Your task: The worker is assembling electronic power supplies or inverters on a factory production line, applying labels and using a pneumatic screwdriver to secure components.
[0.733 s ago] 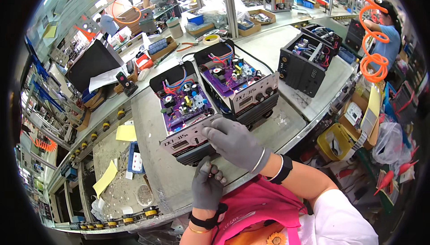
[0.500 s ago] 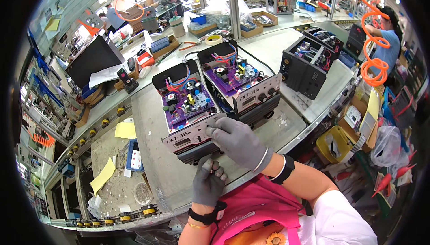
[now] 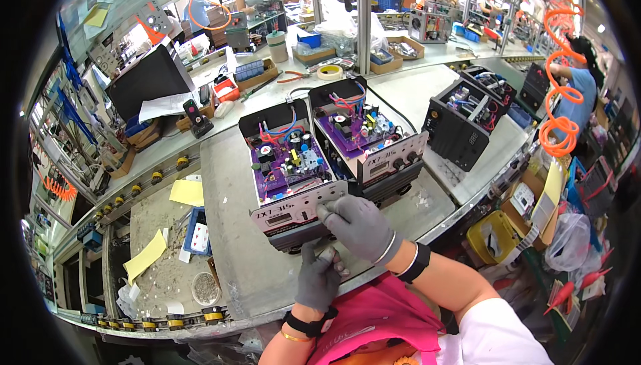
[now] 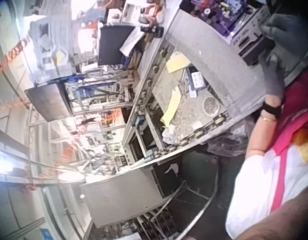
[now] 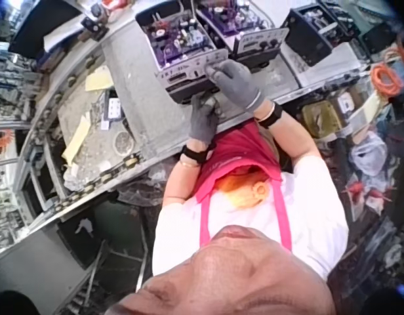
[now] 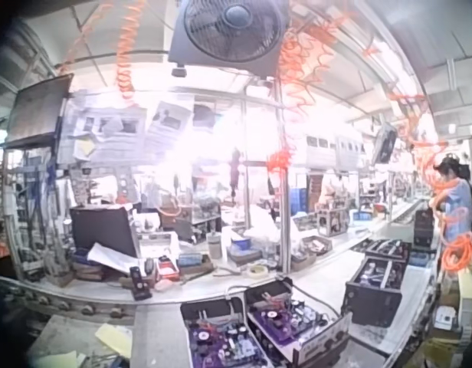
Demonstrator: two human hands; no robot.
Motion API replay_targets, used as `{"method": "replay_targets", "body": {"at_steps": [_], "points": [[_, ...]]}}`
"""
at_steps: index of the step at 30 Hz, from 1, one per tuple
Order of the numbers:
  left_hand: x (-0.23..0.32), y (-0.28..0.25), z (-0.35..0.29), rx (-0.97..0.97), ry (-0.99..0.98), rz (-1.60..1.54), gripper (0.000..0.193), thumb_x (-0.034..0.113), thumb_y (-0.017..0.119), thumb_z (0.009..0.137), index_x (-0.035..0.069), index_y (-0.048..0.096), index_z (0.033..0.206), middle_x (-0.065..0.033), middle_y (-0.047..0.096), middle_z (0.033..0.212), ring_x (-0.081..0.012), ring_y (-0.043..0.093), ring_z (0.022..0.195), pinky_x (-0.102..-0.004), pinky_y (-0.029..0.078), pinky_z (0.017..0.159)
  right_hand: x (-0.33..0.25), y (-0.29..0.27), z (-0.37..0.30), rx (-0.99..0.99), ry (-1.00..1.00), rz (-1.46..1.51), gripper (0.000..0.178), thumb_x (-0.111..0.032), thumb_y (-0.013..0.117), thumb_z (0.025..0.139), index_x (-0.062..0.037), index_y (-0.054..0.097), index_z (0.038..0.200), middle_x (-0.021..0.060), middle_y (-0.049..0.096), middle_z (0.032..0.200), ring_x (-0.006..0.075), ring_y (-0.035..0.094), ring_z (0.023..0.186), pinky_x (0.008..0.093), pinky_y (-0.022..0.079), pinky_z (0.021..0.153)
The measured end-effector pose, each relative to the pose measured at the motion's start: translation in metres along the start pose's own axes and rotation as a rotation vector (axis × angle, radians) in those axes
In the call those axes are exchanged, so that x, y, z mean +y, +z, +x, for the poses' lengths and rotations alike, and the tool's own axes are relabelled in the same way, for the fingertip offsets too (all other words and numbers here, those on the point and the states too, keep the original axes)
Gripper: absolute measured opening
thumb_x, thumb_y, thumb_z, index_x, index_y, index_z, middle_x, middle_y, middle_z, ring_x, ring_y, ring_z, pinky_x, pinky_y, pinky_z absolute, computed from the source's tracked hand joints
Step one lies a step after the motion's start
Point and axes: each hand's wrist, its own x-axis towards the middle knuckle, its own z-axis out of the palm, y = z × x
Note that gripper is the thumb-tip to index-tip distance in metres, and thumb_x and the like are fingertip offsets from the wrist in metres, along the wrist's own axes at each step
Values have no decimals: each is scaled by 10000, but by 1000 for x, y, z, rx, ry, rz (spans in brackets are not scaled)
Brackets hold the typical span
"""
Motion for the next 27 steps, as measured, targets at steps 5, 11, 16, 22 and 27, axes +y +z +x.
{"method": "replay_targets", "body": {"at_steps": [5,11,16,22,27], "points": [[-2,-3,1,-16,34,54,362,98,520,918,149,363,1240,-50,474,825,-152,481,704,-344,438,644,3,3,-1,63,15,19,142,-172,680,825,-37,636,833,108,569,710,281,589,677,366,479,584],[0,-4,-1,-27,21,42,378,91,527,901,164,367,1237,-43,465,807,-152,475,684,-339,429,626,7,9,-1,43,182,270,144,-174,677,825,-39,632,808,100,566,687,273,587,630,350,487,582],[-4,-4,3,-24,36,64,394,70,505,887,172,361,1239,-41,466,810,-159,472,674,-343,421,598,13,14,-6,68,76,80,141,-162,669,838,-42,623,781,93,557,702,268,588,639,366,476,595],[-8,-14,2,-5,124,278,359,67,502,878,182,410,1206,-17,469,843,-122,491,690,-343,478,631,-2,-4,1,126,90,45,319,-217,751,754,-48,659,1009,114,621,928,302,599,897,386,476,783],[-9,-11,6,-7,15,42,324,109,538,911,179,412,1201,-11,472,867,-122,478,710,-331,470,651,0,-13,11,183,209,-54,672,-140,802,646,-49,530,1253,125,582,1110,327,559,1024,402,442,930]]}}
